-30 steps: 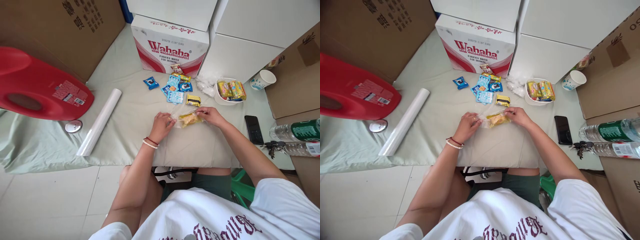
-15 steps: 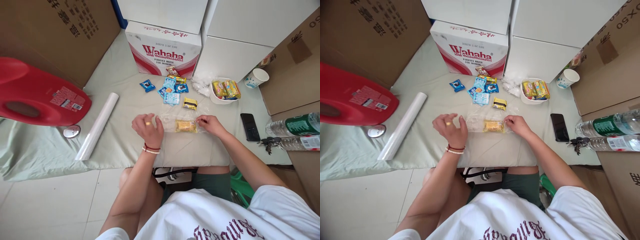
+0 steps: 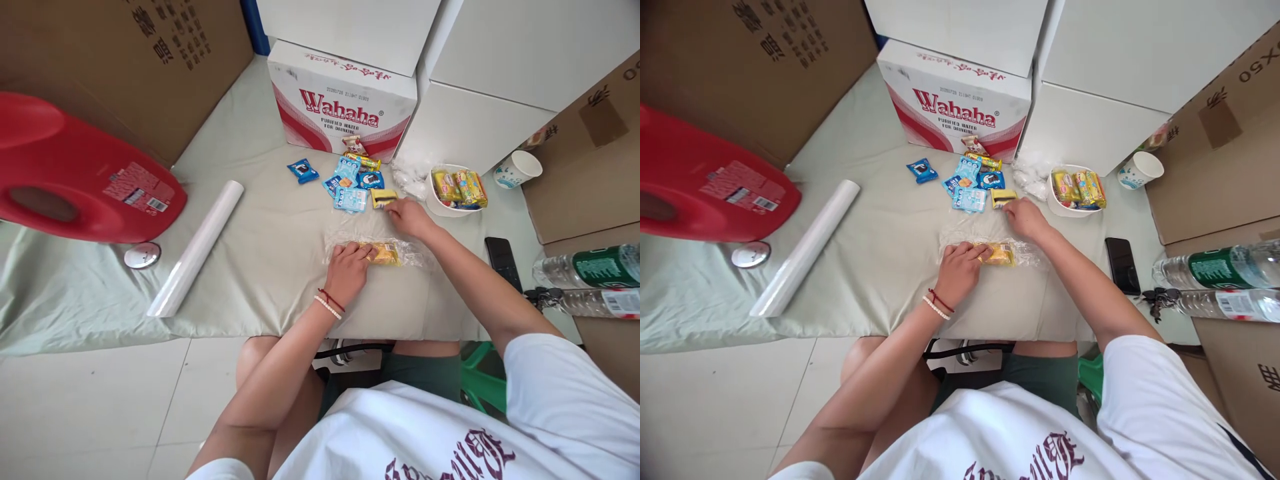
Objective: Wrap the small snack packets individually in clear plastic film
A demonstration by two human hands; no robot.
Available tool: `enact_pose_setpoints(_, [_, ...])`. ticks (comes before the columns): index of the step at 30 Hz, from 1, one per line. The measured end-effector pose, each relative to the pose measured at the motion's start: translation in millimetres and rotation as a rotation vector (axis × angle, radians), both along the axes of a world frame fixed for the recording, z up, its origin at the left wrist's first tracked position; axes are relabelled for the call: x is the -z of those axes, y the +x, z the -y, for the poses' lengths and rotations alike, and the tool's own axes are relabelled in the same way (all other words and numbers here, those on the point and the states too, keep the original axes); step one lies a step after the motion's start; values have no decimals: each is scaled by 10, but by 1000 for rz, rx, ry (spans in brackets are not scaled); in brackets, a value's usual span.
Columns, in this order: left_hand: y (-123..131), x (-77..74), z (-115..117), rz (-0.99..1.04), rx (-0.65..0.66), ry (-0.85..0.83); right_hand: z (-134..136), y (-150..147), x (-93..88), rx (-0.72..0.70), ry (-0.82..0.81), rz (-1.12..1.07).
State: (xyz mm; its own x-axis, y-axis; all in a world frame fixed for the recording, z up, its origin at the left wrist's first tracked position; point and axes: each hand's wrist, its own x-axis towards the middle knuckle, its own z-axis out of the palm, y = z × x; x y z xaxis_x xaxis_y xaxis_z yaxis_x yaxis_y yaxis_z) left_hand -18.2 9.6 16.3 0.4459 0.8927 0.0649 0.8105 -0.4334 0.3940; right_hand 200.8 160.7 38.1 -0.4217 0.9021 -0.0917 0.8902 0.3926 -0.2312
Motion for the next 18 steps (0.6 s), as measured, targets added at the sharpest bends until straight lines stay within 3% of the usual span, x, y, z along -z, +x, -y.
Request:
enact_pose_setpoints(3, [0,7,3,5,7,1,-233,3,60,97,74,-9])
enact_pose_setpoints(5, [3,15,-2,8,9,7,-259,-28,99,75,73,-22])
enact_pose_setpoints(8, [-1,30,-15,9,10,12,-168,-135,122,47,18,19])
enact_pose_setpoints(12, [-4,46,-12,9,9,31,9,-243,5,185,-153,28])
enact_pose_setpoints(15, [14,40,2,14,2,44,229,-215,-166,80,-163,-106])
enact_pose_setpoints(18, [29,20,-17,36,-14,35,573,-142,-269,-162,-138,-190])
